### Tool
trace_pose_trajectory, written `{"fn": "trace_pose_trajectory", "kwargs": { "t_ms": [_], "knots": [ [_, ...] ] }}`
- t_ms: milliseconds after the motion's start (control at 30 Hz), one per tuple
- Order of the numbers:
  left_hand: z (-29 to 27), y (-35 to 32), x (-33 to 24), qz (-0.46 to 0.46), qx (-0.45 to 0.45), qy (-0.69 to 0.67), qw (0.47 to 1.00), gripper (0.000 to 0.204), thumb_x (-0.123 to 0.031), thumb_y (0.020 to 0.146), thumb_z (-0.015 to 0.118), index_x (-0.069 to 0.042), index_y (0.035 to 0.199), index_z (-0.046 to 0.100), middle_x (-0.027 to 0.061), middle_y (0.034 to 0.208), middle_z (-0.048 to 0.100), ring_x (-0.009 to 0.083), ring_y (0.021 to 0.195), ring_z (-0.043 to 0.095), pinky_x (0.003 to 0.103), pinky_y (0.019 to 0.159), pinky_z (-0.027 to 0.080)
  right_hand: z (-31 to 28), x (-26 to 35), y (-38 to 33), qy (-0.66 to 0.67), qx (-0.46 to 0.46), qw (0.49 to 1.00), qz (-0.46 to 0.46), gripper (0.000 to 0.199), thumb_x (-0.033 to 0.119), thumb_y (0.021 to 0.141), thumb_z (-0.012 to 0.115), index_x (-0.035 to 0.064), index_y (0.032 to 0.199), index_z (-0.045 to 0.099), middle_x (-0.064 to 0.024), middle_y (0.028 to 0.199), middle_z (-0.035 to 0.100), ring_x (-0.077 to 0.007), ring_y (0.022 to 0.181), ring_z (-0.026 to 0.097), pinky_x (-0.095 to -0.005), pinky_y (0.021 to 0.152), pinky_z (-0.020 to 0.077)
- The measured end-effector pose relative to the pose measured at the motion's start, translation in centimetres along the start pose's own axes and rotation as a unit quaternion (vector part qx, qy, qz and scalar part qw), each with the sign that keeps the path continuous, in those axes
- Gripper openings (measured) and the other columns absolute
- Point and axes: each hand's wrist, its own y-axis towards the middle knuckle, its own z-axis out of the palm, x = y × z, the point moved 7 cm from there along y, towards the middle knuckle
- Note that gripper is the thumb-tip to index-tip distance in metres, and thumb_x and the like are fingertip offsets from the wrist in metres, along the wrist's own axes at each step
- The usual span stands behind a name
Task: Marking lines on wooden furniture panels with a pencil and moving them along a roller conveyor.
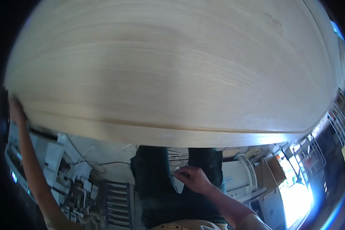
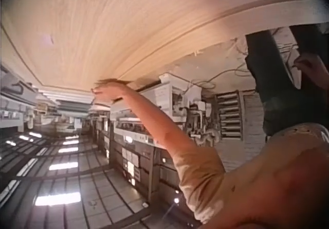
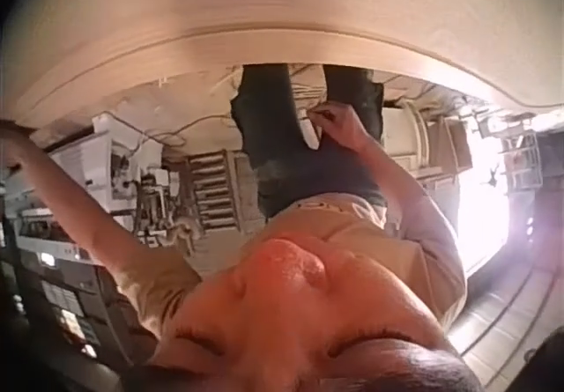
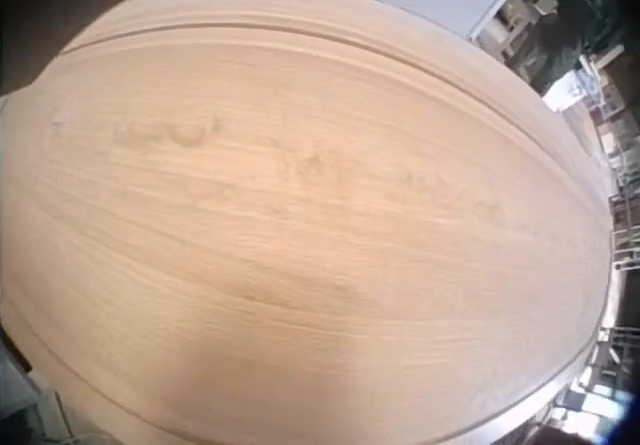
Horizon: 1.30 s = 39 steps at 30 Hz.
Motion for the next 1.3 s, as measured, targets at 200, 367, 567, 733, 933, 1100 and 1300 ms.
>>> {"fn": "trace_pose_trajectory", "kwargs": {
  "t_ms": [200, 367, 567, 733, 933, 1100, 1300],
  "knots": [
    [-14.0, -2.5, -16.0, -0.270, -0.036, -0.367, 0.889, 0.047, -0.035, 0.109, 0.049, -0.002, 0.139, 0.061, 0.0223, 0.138, 0.061, 0.0364, 0.130, 0.057, 0.042, 0.112, 0.041, -7.2, 12.1, -5.2, -0.081, -0.033, 0.972, -0.218, 0.015, 0.009, 0.093, 0.078, 0.0022, 0.107, 0.077, -0.0096, 0.089, 0.075, -0.0184, 0.082, 0.071, -0.0323, 0.074, 0.0562],
    [-26.6, -2.5, -31.3, -0.254, -0.003, -0.473, 0.844, 0.045, -0.035, 0.108, 0.051, -0.006, 0.143, 0.059, 0.0196, 0.151, 0.051, 0.0339, 0.141, 0.048, 0.047, 0.118, 0.035, -10.9, 25.0, -4.1, -0.150, -0.054, 0.901, -0.404, 0.013, 0.002, 0.090, 0.076, 0.0013, 0.102, 0.077, -0.0118, 0.087, 0.074, -0.0195, 0.076, 0.069, -0.0314, 0.067, 0.0520],
    [-28.8, -2.3, -38.0, -0.198, -0.024, -0.447, 0.872, 0.044, -0.035, 0.106, 0.052, -0.007, 0.140, 0.057, 0.0204, 0.152, 0.050, 0.0382, 0.143, 0.044, 0.059, 0.126, 0.018, -5.9, 34.4, 2.1, -0.253, -0.071, 0.789, -0.556, 0.015, 0.008, 0.091, 0.080, 0.0008, 0.104, 0.077, -0.0103, 0.090, 0.075, -0.0216, 0.077, 0.070, -0.0323, 0.069, 0.0536],
    [-28.2, -2.4, -38.9, -0.194, -0.047, -0.423, 0.884, 0.043, -0.035, 0.107, 0.050, -0.007, 0.138, 0.061, 0.0209, 0.145, 0.056, 0.0399, 0.137, 0.049, 0.052, 0.120, 0.030, -2.5, 36.9, 6.4, -0.308, -0.051, 0.829, -0.465, 0.017, 0.019, 0.095, 0.078, 0.0027, 0.099, 0.078, -0.0155, 0.080, 0.073, -0.0202, 0.066, 0.064, -0.0336, 0.066, 0.0533],
    [-30.3, -1.9, -39.7, -0.208, -0.054, -0.400, 0.891, 0.038, -0.025, 0.107, 0.050, -0.004, 0.137, 0.060, 0.0228, 0.140, 0.059, 0.0418, 0.132, 0.053, 0.049, 0.113, 0.040, -1.4, 36.8, 7.3, -0.354, -0.039, 0.801, -0.480, 0.022, 0.026, 0.098, 0.074, 0.0042, 0.098, 0.078, -0.0177, 0.073, 0.068, -0.0277, 0.060, 0.062, -0.0379, 0.063, 0.0512],
    [-31.1, -1.7, -39.6, -0.215, -0.063, -0.413, 0.882, 0.033, -0.018, 0.106, 0.051, 0.000, 0.133, 0.059, 0.0265, 0.136, 0.059, 0.0446, 0.128, 0.055, 0.049, 0.110, 0.043, -1.2, 37.2, 6.7, -0.396, -0.037, 0.773, -0.494, 0.022, 0.025, 0.098, 0.072, 0.0035, 0.099, 0.077, -0.0197, 0.073, 0.068, -0.0338, 0.065, 0.065, -0.0392, 0.064, 0.0526],
    [-30.9, -1.7, -39.7, -0.219, -0.081, -0.399, 0.887, 0.031, -0.017, 0.106, 0.051, 0.001, 0.130, 0.061, 0.0258, 0.132, 0.061, 0.0432, 0.125, 0.058, 0.048, 0.109, 0.045, -4.1, 34.8, 5.4, -0.408, -0.034, 0.768, -0.492, 0.021, 0.025, 0.099, 0.073, 0.0039, 0.100, 0.077, -0.0181, 0.079, 0.070, -0.0309, 0.066, 0.067, -0.0382, 0.064, 0.0535]
  ]
}}
